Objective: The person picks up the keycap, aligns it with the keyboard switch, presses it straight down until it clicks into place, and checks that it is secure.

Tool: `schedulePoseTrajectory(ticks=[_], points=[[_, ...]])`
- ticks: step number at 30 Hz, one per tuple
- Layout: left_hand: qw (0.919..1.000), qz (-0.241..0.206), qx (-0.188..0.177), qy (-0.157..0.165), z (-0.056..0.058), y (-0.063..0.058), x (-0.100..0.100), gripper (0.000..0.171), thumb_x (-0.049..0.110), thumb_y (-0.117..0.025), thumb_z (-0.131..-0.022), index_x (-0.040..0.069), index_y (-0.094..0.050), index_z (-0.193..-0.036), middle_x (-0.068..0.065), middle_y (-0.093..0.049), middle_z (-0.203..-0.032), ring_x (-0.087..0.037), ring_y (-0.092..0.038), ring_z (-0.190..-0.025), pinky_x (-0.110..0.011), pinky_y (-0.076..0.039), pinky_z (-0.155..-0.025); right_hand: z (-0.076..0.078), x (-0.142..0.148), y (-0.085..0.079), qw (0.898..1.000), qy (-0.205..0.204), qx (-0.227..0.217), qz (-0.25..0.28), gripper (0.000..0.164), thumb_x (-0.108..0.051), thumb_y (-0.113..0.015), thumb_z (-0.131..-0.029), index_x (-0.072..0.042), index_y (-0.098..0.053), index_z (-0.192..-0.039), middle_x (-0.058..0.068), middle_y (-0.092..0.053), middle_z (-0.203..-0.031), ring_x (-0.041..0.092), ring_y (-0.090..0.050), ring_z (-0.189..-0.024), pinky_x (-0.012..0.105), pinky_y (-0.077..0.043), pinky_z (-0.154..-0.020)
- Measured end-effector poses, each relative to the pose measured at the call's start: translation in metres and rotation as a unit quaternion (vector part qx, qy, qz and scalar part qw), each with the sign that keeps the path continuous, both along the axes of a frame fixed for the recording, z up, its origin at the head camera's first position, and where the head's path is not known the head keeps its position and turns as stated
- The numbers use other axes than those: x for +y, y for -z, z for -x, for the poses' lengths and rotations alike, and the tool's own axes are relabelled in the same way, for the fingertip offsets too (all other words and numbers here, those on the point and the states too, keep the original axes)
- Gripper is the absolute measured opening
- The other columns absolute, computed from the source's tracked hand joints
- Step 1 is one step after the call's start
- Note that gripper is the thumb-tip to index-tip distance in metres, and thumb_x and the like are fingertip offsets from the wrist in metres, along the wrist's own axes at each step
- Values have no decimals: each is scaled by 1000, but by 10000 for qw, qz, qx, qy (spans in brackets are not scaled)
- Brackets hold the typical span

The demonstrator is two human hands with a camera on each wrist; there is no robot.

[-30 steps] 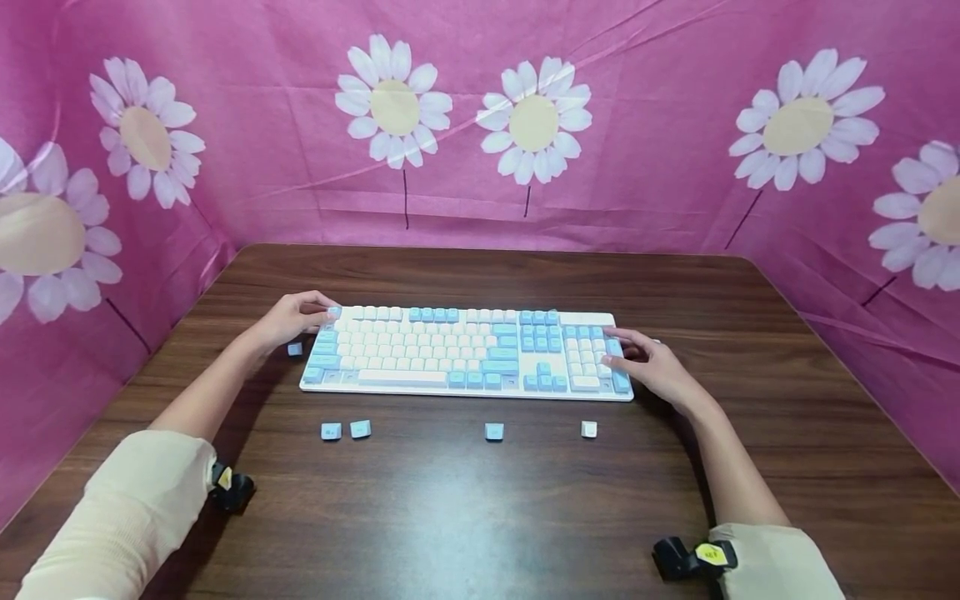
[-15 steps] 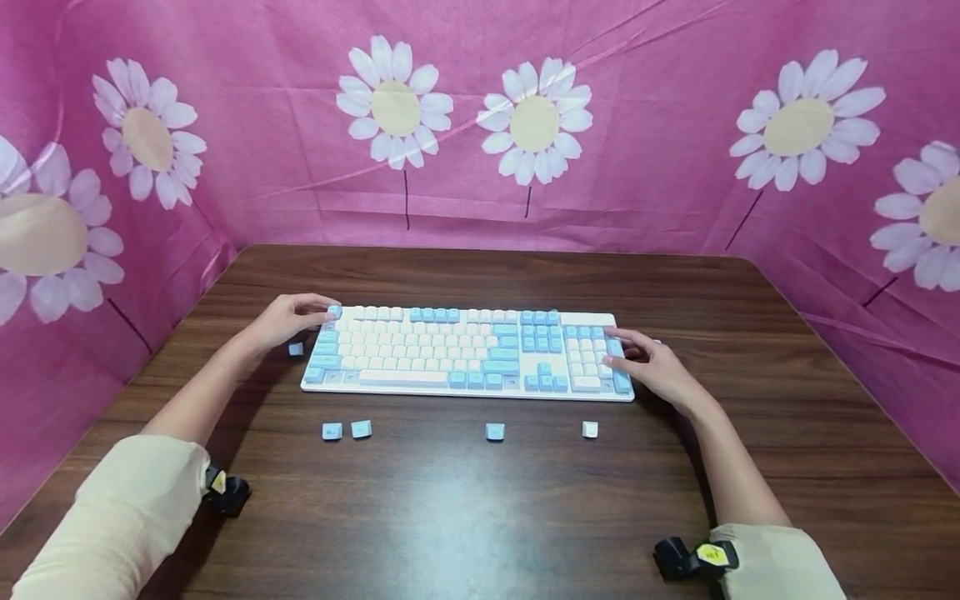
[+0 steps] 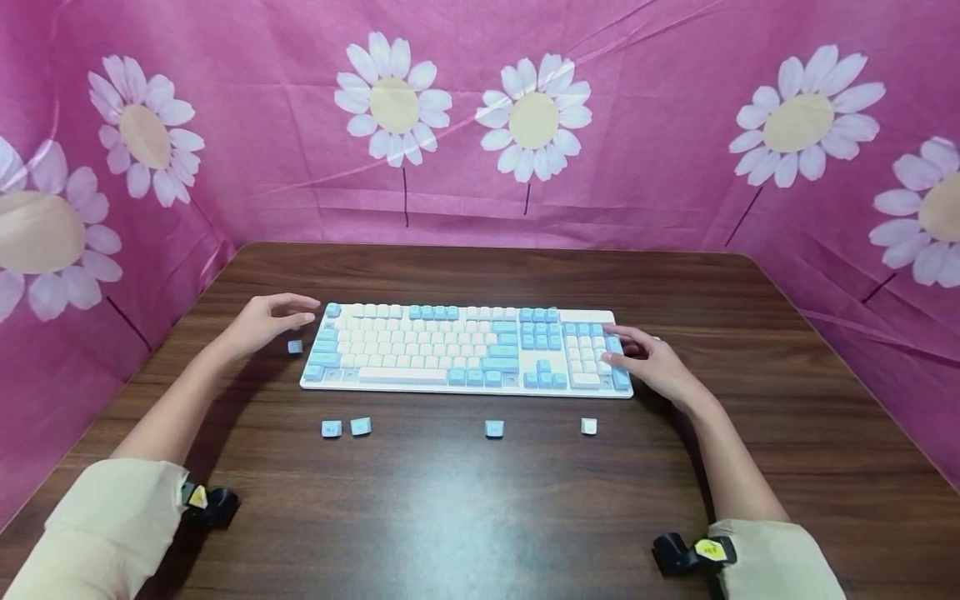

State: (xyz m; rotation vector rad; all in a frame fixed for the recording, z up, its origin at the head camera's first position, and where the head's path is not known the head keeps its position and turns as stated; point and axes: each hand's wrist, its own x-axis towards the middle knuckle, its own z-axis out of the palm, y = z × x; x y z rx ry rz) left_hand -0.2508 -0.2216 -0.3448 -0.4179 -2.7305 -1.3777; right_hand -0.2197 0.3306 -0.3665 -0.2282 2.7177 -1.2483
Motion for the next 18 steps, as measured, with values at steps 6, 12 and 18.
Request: schedulePoseTrajectory(ticks=[6, 12, 18], points=[[10000, 1, 27, 40, -11, 7, -18, 32, 23, -58, -76, 3, -56, -102, -11, -56, -99, -20, -52, -83, -25, -40, -67, -1, -2, -2, 10000, -12, 73, -18, 51, -39, -55, -75, -26, -38, -121, 7, -42, -108, 17, -37, -92, 32, -33, -71], [9996, 134, -258, 59, -23, 17, -30, 37, 29, -60, -74, 9, -55, -105, -7, -55, -100, -17, -50, -84, -27, -38, -69, 0, -1, -1, 10000, -3, 41, -29, 51, -39, -54, -75, -26, -37, -122, 7, -41, -111, 17, -36, -94, 34, -32, -72], [9994, 72, -314, 139, -27, 27, -33, 39, 28, -63, -72, 8, -55, -105, -7, -55, -98, -16, -48, -79, -24, -38, -64, -1, 0, 1, 10000, 8, 1, -40, 52, -39, -55, -75, -27, -37, -122, 8, -41, -111, 17, -36, -94, 34, -31, -73]])
